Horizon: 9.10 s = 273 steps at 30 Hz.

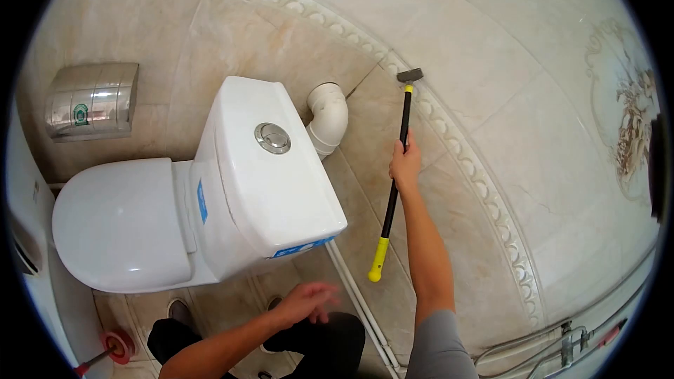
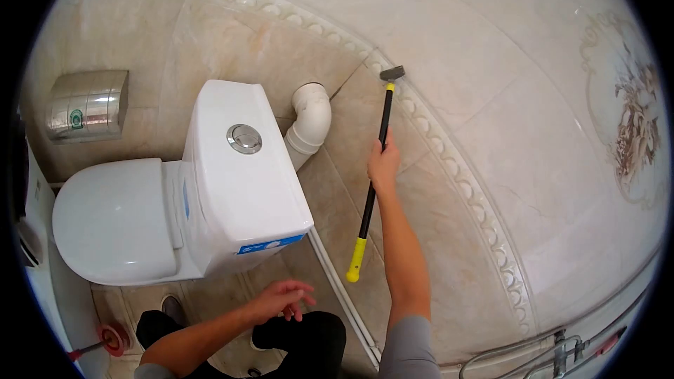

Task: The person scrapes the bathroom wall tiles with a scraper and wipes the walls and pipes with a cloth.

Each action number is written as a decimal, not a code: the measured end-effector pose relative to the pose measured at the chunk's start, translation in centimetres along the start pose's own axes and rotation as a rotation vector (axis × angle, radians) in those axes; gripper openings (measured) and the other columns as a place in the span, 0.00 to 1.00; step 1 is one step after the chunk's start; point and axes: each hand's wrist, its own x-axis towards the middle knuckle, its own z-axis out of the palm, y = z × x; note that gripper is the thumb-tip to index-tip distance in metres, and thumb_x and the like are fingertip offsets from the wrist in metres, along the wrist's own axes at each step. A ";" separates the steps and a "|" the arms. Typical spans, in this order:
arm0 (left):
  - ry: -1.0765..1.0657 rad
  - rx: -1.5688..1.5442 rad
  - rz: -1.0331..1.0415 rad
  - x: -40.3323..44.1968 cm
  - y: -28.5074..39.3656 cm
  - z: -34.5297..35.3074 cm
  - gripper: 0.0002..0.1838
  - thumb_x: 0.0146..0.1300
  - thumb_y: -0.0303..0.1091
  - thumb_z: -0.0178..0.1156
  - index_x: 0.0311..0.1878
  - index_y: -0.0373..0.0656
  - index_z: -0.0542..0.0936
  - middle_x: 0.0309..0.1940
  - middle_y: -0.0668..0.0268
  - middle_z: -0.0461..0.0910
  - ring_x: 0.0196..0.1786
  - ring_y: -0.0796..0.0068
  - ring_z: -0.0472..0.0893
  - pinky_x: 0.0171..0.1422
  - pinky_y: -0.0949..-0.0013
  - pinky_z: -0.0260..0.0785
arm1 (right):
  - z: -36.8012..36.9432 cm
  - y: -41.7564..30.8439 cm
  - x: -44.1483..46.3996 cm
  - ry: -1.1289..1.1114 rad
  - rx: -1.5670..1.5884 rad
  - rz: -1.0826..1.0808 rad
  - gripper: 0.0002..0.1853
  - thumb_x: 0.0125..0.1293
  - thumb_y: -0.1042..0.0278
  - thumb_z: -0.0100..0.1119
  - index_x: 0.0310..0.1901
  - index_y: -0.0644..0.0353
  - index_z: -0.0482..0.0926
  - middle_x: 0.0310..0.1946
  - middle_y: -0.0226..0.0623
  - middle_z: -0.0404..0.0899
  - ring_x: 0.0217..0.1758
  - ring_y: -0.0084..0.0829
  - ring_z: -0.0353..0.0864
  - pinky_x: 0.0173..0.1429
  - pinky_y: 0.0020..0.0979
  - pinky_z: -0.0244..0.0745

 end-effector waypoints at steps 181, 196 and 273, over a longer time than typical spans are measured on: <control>0.182 0.483 -0.079 0.4 -7.7 -4.1 0.15 0.74 0.33 0.54 0.57 0.32 0.76 0.38 0.56 0.85 0.25 0.71 0.82 0.26 0.68 0.73 | -41.5 -18.0 -12.9 0.714 0.627 -0.028 0.36 0.76 0.71 0.49 0.81 0.47 0.47 0.36 0.33 0.71 0.21 0.22 0.66 0.18 0.28 0.60; -0.516 0.506 0.013 -3.3 -6.7 10.7 0.21 0.79 0.36 0.51 0.69 0.37 0.69 0.49 0.64 0.82 0.51 0.77 0.80 0.56 0.72 0.73 | -21.6 -12.3 -31.3 0.258 0.929 0.249 0.28 0.79 0.69 0.47 0.77 0.58 0.54 0.35 0.33 0.73 0.22 0.23 0.71 0.19 0.27 0.68; 1.361 0.466 -1.273 -63.6 -63.6 11.2 0.19 0.62 0.30 0.58 0.57 0.37 0.75 0.49 0.41 0.83 0.56 0.40 0.82 0.58 0.44 0.76 | -7.0 -6.2 -41.0 -0.824 0.409 0.056 0.16 0.77 0.70 0.55 0.61 0.67 0.79 0.45 0.36 0.82 0.45 0.24 0.82 0.52 0.28 0.79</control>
